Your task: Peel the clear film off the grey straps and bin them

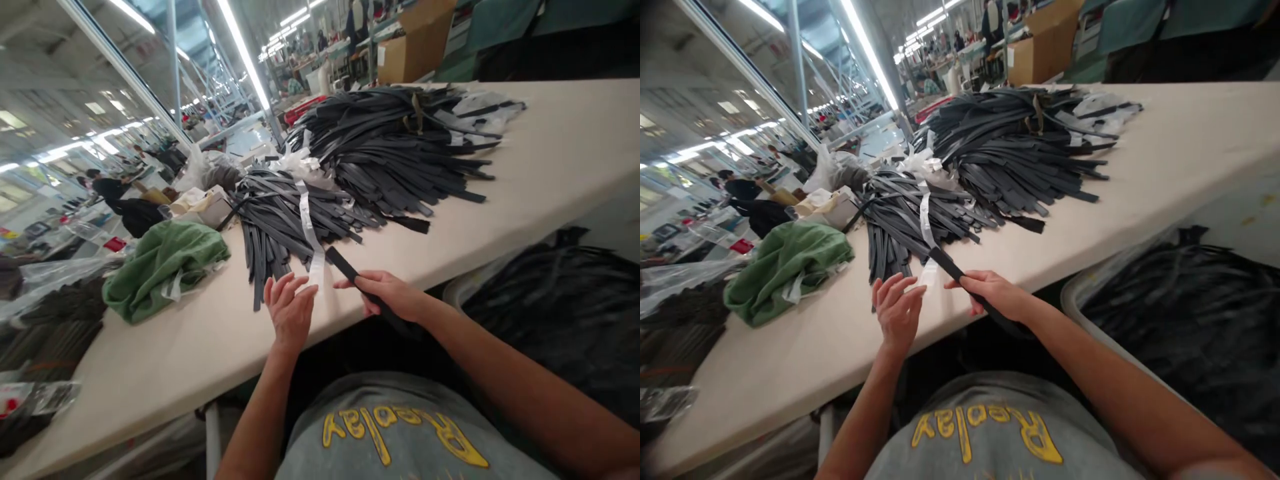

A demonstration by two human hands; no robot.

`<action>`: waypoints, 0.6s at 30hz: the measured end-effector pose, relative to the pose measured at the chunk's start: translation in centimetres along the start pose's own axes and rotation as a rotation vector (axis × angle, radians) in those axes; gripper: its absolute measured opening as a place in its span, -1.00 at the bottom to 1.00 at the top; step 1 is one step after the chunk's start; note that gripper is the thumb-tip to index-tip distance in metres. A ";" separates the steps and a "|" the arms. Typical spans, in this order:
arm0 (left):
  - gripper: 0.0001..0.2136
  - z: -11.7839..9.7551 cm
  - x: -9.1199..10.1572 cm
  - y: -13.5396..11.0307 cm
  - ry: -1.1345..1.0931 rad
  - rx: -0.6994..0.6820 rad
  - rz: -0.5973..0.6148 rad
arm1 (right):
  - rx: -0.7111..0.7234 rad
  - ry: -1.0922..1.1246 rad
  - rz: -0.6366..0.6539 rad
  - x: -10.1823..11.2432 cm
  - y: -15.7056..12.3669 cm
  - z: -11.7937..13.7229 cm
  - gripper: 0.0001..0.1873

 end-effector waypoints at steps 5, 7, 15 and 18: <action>-0.87 -1.7 -0.5 -1.0 -0.083 -0.069 0.046 | 0.014 -0.072 -0.053 -1.6 2.9 0.1 -0.57; -0.87 -2.0 -0.9 -1.4 -0.122 -0.067 0.077 | -0.009 -0.054 -0.071 -1.4 3.2 -0.4 -0.63; -0.69 -1.3 -4.2 -4.2 -0.849 0.506 0.326 | 0.148 -0.402 -0.271 0.8 -0.4 2.2 -0.72; -0.63 -2.6 -7.7 -5.7 -1.123 0.798 0.638 | 0.182 -0.539 -0.263 1.0 -1.8 3.1 -0.69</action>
Point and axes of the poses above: each hand's wrist, its own y-axis towards the middle knuckle, its own x-axis out of the back of the hand, z = x × y, the point moved 9 cm from there along y, towards the middle knuckle, and after that the axes turned 8 degrees about y, right-handed, at the moved point
